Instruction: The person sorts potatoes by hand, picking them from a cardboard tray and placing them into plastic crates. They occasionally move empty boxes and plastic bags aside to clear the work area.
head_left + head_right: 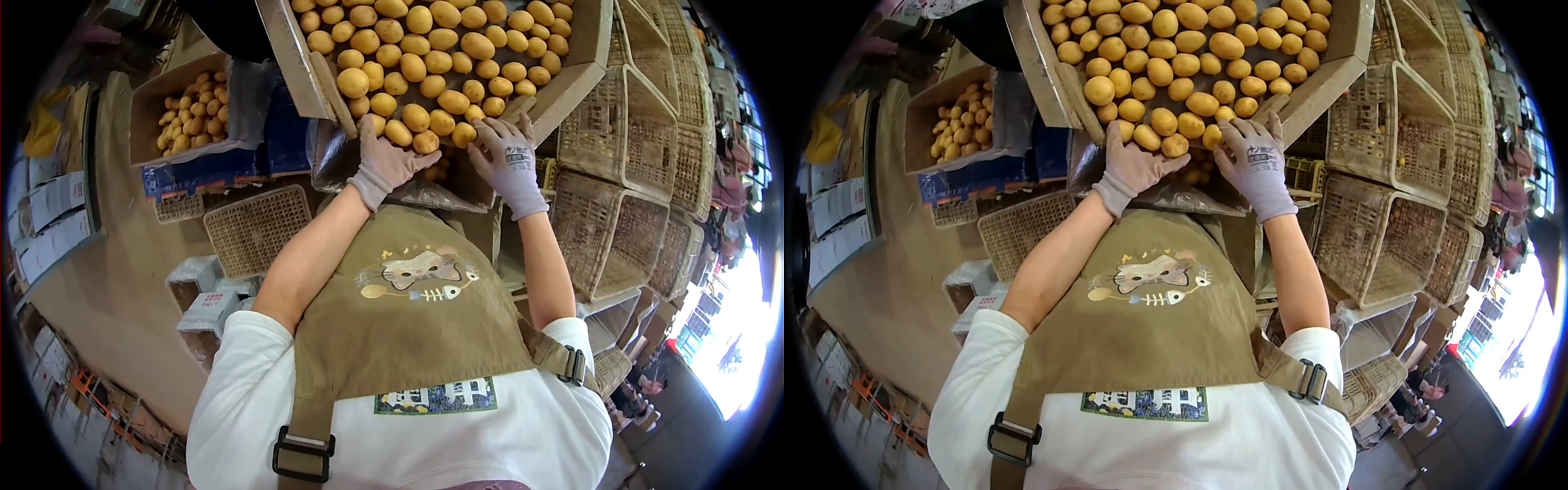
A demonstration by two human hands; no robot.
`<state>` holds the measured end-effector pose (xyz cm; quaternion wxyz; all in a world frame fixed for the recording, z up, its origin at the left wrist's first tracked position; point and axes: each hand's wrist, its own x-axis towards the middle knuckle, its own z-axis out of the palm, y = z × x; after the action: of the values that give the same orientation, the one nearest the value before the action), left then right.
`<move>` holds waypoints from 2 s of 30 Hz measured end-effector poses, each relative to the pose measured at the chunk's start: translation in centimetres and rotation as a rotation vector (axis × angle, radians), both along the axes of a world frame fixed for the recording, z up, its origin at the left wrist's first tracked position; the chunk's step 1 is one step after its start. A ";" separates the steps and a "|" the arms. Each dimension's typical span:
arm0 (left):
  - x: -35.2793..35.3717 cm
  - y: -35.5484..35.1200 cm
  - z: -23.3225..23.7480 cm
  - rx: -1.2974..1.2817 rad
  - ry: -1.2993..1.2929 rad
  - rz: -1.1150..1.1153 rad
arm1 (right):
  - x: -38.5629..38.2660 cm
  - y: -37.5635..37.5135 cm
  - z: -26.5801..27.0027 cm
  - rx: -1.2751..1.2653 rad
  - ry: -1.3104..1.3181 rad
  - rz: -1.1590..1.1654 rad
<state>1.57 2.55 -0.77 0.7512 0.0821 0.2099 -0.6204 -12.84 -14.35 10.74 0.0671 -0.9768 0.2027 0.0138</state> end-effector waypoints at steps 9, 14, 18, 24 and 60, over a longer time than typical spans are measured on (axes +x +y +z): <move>0.1 -0.4 2.6 0.363 -0.113 -0.018 | 4.6 -1.5 -0.3 0.209 0.221 -0.136; -0.5 -0.2 2.0 0.429 -0.213 0.001 | 10.4 -6.2 -3.1 -0.012 -0.083 -0.259; -0.6 -0.5 -0.4 0.684 -0.319 -0.134 | 14.6 -5.9 -0.8 -0.013 0.407 -0.319; -1.3 -1.0 0.9 0.371 0.047 0.023 | 11.5 -5.3 -1.0 0.285 0.102 -0.412; -0.3 -1.7 1.9 0.106 -0.020 -0.044 | 0.0 1.2 1.1 1.505 -1.144 -0.651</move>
<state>1.28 0.83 1.10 0.7339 0.1326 0.2334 -0.6239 -12.85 -13.17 11.88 0.7564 -0.4363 0.3362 -0.3529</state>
